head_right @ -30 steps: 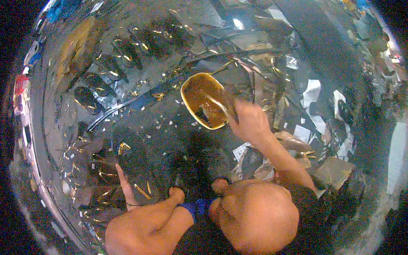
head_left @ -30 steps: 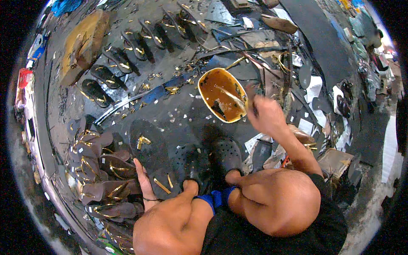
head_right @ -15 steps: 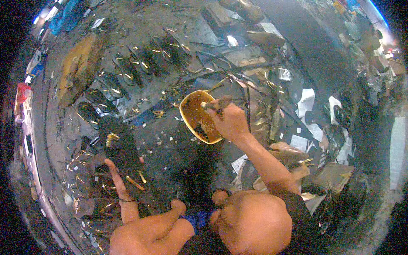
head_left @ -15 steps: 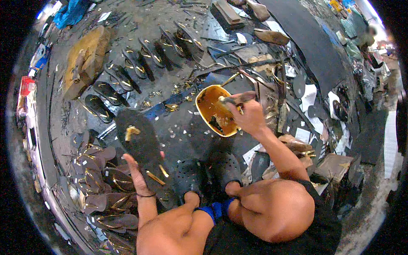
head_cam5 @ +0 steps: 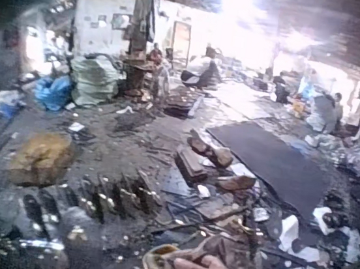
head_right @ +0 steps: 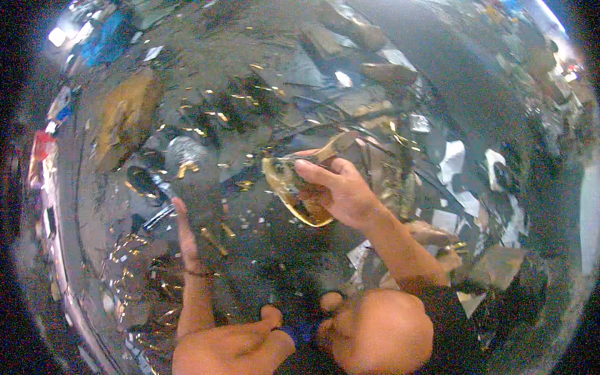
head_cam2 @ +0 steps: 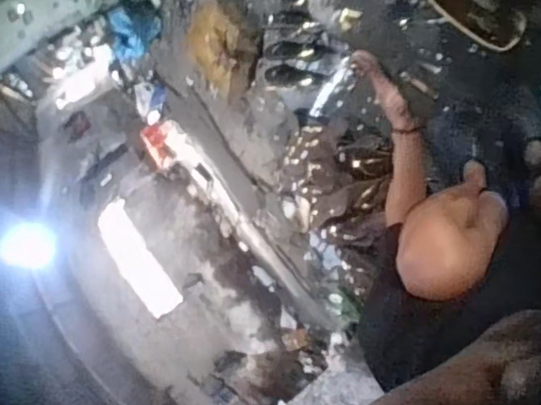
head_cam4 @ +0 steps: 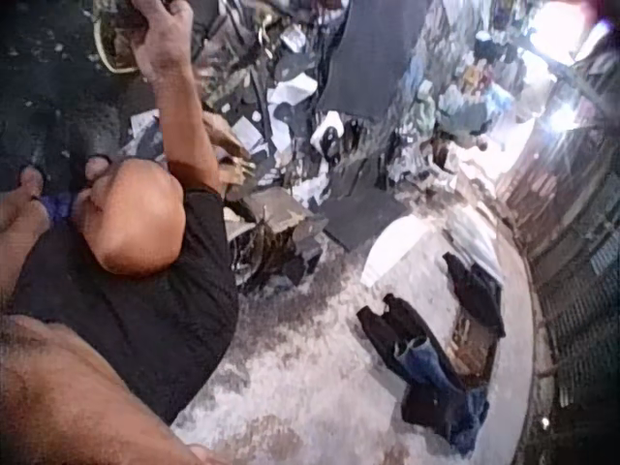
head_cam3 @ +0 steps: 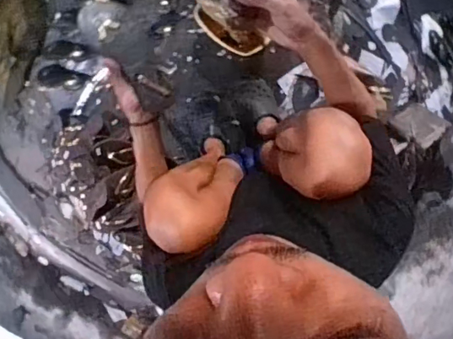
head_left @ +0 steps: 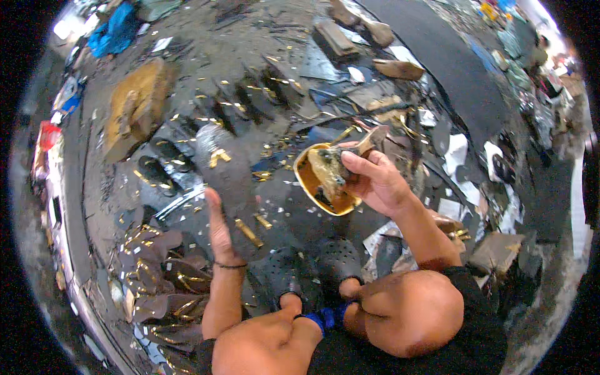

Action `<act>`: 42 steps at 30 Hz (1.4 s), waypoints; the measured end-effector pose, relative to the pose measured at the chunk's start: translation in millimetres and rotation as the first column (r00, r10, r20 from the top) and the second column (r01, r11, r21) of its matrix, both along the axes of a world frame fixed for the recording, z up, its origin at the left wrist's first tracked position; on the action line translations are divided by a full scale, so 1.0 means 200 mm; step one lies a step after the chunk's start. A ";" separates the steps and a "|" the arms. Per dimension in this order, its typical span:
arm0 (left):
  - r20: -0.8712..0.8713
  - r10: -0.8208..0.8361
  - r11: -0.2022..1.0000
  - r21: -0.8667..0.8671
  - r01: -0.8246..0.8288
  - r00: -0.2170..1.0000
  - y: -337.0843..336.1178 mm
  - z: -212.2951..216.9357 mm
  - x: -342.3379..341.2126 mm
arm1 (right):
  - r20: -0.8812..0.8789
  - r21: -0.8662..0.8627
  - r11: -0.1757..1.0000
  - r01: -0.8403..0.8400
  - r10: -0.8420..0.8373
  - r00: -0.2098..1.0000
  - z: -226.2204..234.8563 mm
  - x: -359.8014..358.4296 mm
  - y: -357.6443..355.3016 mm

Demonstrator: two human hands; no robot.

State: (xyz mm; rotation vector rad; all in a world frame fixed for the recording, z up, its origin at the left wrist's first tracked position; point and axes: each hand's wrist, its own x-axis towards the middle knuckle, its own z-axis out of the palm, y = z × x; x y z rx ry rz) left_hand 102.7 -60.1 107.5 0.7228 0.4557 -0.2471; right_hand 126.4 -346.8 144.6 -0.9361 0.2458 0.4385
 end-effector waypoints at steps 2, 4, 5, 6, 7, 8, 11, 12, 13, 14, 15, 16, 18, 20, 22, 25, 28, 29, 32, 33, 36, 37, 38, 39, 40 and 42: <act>-0.020 0.033 0.999 -0.031 -0.033 0.999 -0.05 0.11 0.02 | 0.035 0.034 0.997 -0.069 0.068 0.997 0.03 0.06 0.20; -0.111 0.040 0.980 -0.190 -0.061 0.993 -0.16 0.07 0.08 | 0.284 -0.237 0.958 -0.160 0.226 0.932 -0.01 0.09 0.30; 0.088 -0.135 0.937 -0.312 0.156 0.987 -0.07 0.02 0.07 | 0.427 -0.390 0.904 -0.177 0.348 0.835 0.00 0.11 0.38; 0.103 -0.114 0.929 -0.342 0.143 0.988 -0.02 -0.03 0.04 | 0.517 -0.584 0.796 -0.162 0.518 0.682 0.02 0.12 0.45; 0.117 -0.105 0.905 -0.401 0.144 0.987 -0.03 -0.07 0.04 | 0.637 -0.586 0.810 0.010 0.452 0.624 0.02 0.13 0.50; 0.090 -0.073 0.922 -0.374 0.102 0.993 -0.06 -0.07 0.03 | 0.679 -0.636 0.756 0.155 0.452 0.578 -0.01 0.17 0.52; 0.110 -0.016 0.904 -0.424 0.062 0.994 0.01 -0.07 0.05 | 0.717 -0.696 0.656 0.293 0.658 0.230 0.01 0.04 0.50; 0.120 0.049 0.904 -0.427 0.007 0.992 0.08 -0.07 0.06 | 0.742 -0.670 0.698 0.251 0.622 0.250 0.02 -0.04 0.49; 0.130 0.114 0.900 -0.432 -0.047 0.985 0.11 -0.07 0.08 | 0.761 -0.644 0.736 0.209 0.589 0.272 0.02 -0.09 0.47; 0.121 0.074 0.891 -0.454 -0.011 0.990 0.13 -0.06 0.06 | 0.731 -0.668 0.737 0.103 0.624 0.276 0.02 -0.12 0.46; 0.098 0.066 0.888 -0.460 -0.013 0.993 0.14 -0.06 0.06 | 0.784 -0.581 0.810 0.072 0.535 0.315 0.01 -0.11 0.45; 0.137 0.073 0.894 -0.449 -0.004 0.988 0.15 -0.05 0.05 | 0.825 -0.481 0.876 0.043 0.435 0.362 0.02 -0.09 0.46; 0.208 0.124 0.902 -0.432 -0.023 0.970 0.09 -0.02 0.05 | 0.866 -0.459 0.767 0.448 0.272 0.420 0.03 0.00 0.48; 0.222 0.099 0.900 -0.436 0.008 0.970 0.07 -0.03 0.04 | 0.741 -0.556 0.779 0.291 0.304 0.599 -0.06 0.00 0.51; 0.178 0.145 0.847 -0.532 -0.029 0.973 0.09 -0.02 0.05 | 0.744 -0.613 0.735 0.292 0.411 0.526 -0.06 -0.14 0.54; 0.069 0.148 0.867 -0.489 -0.095 0.987 0.23 -0.08 0.07 | 0.739 -0.601 0.799 0.031 0.540 0.403 -0.03 -0.28 0.58; 0.042 0.139 0.974 -0.186 -0.129 0.989 0.07 -0.03 0.07 | 0.773 -0.618 0.765 0.181 0.548 0.318 0.00 -0.18 0.53; 0.062 0.208 0.973 -0.110 -0.201 0.976 -0.02 0.04 0.07 | 0.775 -0.628 0.734 0.259 0.558 0.297 0.01 -0.15 0.53; -0.084 0.087 0.964 -0.243 -0.105 0.993 -0.03 -0.01 0.00 | 0.748 -0.653 0.682 0.330 0.648 0.141 0.05 -0.10 0.54; -0.140 0.083 0.934 -0.335 -0.126 0.987 -0.05 -0.02 -0.01 | 0.730 -0.655 0.630 0.417 0.670 0.135 0.04 0.00 0.56; -0.182 0.106 0.929 -0.332 -0.162 0.978 -0.10 0.05 0.01 | 0.760 -0.608 0.661 0.440 0.645 0.081 0.01 -0.04 0.54; -0.187 0.119 0.931 -0.321 -0.175 0.975 -0.09 0.07 0.03 | 0.752 -0.602 0.664 0.444 0.658 0.035 0.01 -0.11 0.55; 0.012 -0.068 0.927 -0.370 0.068 0.998 -0.05 0.06 0.03 | 0.757 -0.597 0.692 0.405 0.654 -0.001 0.03 -0.19 0.57; -0.023 0.021 0.969 -0.244 -0.026 1.000 -0.06 0.04 0.04 | 0.714 -0.643 0.695 0.322 0.696 -0.075 0.06 -0.24 0.55; -0.036 -0.011 0.965 -0.262 0.001 0.999 -0.08 0.03 0.05 | 0.761 -0.595 0.705 0.386 0.649 -0.014 0.06 -0.20 0.52; -0.175 0.118 0.969 -0.195 -0.151 0.977 -0.15 0.09 0.04 | 0.770 -0.609 0.687 0.396 0.631 0.090 0.03 -0.11 0.52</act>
